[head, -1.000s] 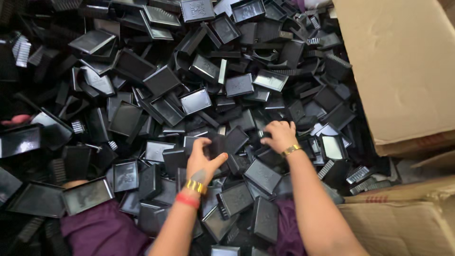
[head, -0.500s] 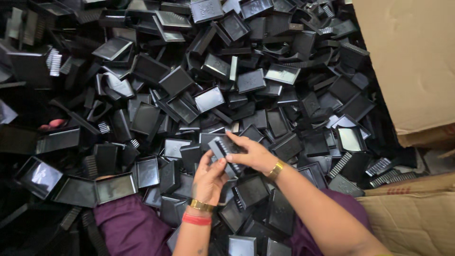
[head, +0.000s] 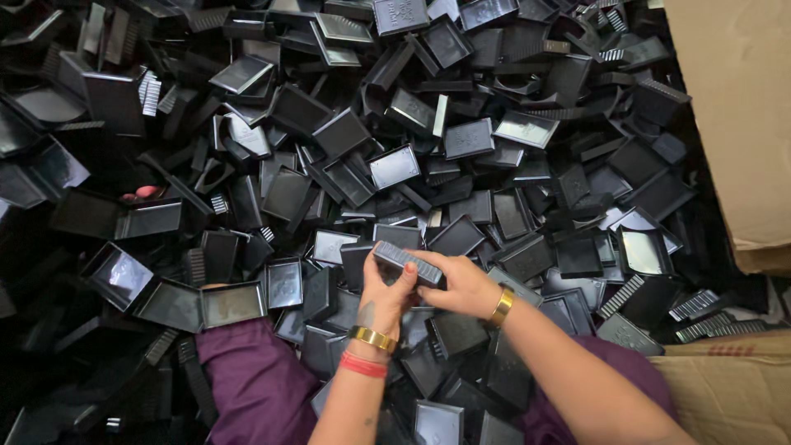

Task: The person sits on the floor in a large pile of black plastic boxes, picks up open boxes one at a time, snaps the hinged lids closed by hand, and tosses the closed boxes aside. Another person works on the pile in the background.

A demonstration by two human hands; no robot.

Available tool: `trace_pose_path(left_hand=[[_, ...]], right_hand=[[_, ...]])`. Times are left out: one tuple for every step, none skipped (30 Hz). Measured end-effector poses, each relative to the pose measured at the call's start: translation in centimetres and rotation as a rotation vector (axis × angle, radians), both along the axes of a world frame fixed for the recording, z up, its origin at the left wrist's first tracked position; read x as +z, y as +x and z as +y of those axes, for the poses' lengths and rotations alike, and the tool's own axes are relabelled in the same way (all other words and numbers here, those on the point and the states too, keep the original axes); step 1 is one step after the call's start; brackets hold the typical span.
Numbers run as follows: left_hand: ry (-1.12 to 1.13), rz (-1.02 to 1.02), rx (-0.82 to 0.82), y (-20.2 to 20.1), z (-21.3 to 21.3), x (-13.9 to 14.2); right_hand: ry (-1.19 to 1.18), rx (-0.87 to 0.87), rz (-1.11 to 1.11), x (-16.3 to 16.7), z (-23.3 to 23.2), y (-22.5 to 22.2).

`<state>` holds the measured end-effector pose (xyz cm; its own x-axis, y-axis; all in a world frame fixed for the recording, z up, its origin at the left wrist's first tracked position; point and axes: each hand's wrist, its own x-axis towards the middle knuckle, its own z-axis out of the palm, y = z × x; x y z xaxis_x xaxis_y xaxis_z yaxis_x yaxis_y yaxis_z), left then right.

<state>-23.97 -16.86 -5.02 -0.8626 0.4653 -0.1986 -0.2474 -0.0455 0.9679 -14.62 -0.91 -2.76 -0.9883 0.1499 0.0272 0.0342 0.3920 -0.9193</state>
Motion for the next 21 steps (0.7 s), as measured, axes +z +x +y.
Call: trace_pose_path(left_hand=[[-0.146, 0.325, 0.013, -0.1, -0.3, -0.1], [-0.293, 0.649, 0.023, -0.3, -0.7, -0.3], [-0.33, 0.499, -0.029, -0.6, -1.1, -0.5], [-0.362, 0.35, -0.084, -0.8, -1.6, -0.7], [-0.393, 0.204, -0.142, -1.0, -2.2, -0.8], [-0.441, 0.311, -0.332, -1.0, -2.7, -0.7], [-0.487, 0.413, -0.524, -0.7, -3.3, -0.4], [-0.532, 0.512, -0.72, -0.4, -3.7, -0.1], [-0.523, 0.502, -0.66, -0.5, -4.1, 0.1], [-0.511, 0.492, -0.605, -0.8, -4.4, 0.4], [-0.491, 0.483, -0.557, -1.4, -4.3, 0.4], [-0.485, 0.501, -0.385, -2.2, -3.9, 0.3], [-0.48, 0.517, -0.211, -3.4, -3.6, 0.0], [-0.771, 0.667, -0.128, -4.8, -2.9, -0.3], [-1.061, 0.82, -0.033, -5.7, -2.2, -0.8], [-1.173, 0.764, -0.056, -6.1, -1.6, -1.4], [-1.285, 0.706, -0.073, -6.5, -1.2, -1.9], [-1.396, 0.648, -0.085, -6.8, -0.9, -2.2], [-1.4, 0.64, -0.113, -7.0, -0.7, -2.4], [-1.406, 0.629, -0.14, -7.2, -0.4, -2.6], [-1.413, 0.616, -0.167, -7.4, -0.2, -2.7]], right_hand=[[-0.012, -0.042, -0.073, 0.1, -0.2, 0.0], [-0.197, 0.044, -0.105, 0.1, -0.1, 0.0], [-0.382, 0.13, -0.138, 0.1, 0.3, 0.2], [-0.566, 0.215, -0.172, 0.0, 1.1, 0.5], [-0.562, 0.406, -0.246, -0.1, 2.4, 0.8], [-0.553, 0.595, -0.321, -0.2, 4.1, 1.2], [-0.542, 0.783, -0.396, -0.5, 5.6, 1.5], [-0.527, 0.602, -0.442, -0.8, 7.2, 2.0], [-0.511, 0.42, -0.487, -1.1, 9.0, 2.6], [-0.397, 0.176, -0.446, -1.5, 10.4, 2.5], [-0.277, -0.076, -0.409, -1.9, 11.6, 2.5], [0.119, -0.366, -0.355, -2.2, 12.5, 2.6], [0.522, -0.64, -0.288, -2.5, 13.0, 2.6], [0.617, -0.743, -0.33, -2.7, 13.1, 2.5], [0.71, -0.843, -0.372, -2.7, 12.9, 2.1], [0.803, -0.94, -0.411, -2.6, 12.6, 1.8], [0.816, -0.916, -0.501, -2.5, 12.1, 1.4], [0.825, -0.89, -0.587, -2.5, 11.4, 0.8], [0.833, -0.861, -0.673, -2.5, 10.8, 0.3], [0.838, -0.879, -0.646, -2.3, 10.3, -0.1], [0.845, -0.894, -0.619, -2.2, 9.9, -0.5]])
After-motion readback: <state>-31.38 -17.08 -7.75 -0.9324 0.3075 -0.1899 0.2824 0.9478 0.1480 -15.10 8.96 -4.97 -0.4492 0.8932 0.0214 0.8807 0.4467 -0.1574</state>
